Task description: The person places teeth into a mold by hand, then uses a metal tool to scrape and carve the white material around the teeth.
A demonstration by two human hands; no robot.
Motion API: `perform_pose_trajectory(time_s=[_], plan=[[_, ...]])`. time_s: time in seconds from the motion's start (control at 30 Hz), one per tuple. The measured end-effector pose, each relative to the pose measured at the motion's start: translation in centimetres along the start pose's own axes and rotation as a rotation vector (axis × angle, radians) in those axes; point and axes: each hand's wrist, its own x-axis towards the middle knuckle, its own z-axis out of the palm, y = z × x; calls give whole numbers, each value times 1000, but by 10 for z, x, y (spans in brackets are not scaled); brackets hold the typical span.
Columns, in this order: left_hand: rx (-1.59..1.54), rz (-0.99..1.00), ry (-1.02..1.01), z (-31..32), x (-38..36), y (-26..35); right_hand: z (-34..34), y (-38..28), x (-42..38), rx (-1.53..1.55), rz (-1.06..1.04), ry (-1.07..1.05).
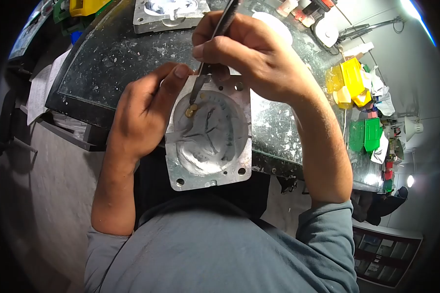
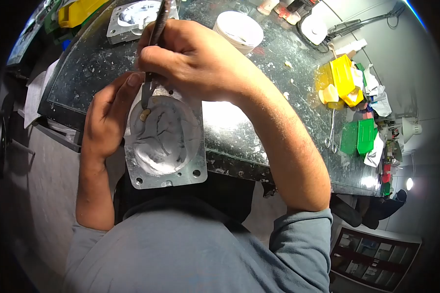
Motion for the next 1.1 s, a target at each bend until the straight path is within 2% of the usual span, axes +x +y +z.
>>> perform_pose_trajectory(time_s=[0.03, 0.2, 0.27, 0.3, 0.37, 0.4, 0.5, 0.57, 0.63, 0.67, 0.7, 0.77, 0.83, 0.9, 0.93, 1.03, 1.1], plan=[[-2, 10, 7, 1, 0, 2, -1, 0, 0, 107, 17, -11], [22, 13, 7, 0, 1, 1, 0, 9, -2, 138, -24, -22], [54, -45, -4, -1, 1, -1, -1, 1, -8, 302, -106, 30], [52, -44, -6, 0, 1, -1, -14, -22, -15, 457, 47, 2], [-69, -36, -14, 1, 1, -2, -12, -17, -24, 244, -382, 225], [-68, -23, 18, 3, 0, 1, 1, -36, -37, 0, -234, 314], [-41, -17, 5, 2, 1, -6, 20, -32, -49, -44, -258, 416], [-74, 35, 30, 8, -1, -7, 14, -23, -50, 51, -220, 381], [-65, 82, 191, 9, -2, -4, 19, -22, -46, 133, -257, 379], [-22, 101, 174, 4, -4, -10, 29, -15, -50, 117, -333, 423], [-19, 105, 177, 6, -5, -11, 24, -23, -63, 158, -191, 295], [52, 224, 281, 8, -7, -13, 47, -26, -70, -509, -181, 360], [54, 221, 277, 5, -10, -12, 71, -24, -73, -757, -174, 454], [58, 144, 173, 4, -12, -6, 86, -18, -68, -797, -219, 576], [58, 143, 164, 5, -11, -8, 88, -24, -70, -826, -157, 542], [-5, 209, 216, 7, -6, -16, 100, -32, -67, -924, -95, 537], [-26, 156, 206, 7, -6, -17, 109, -30, -64, -922, -116, 589]])
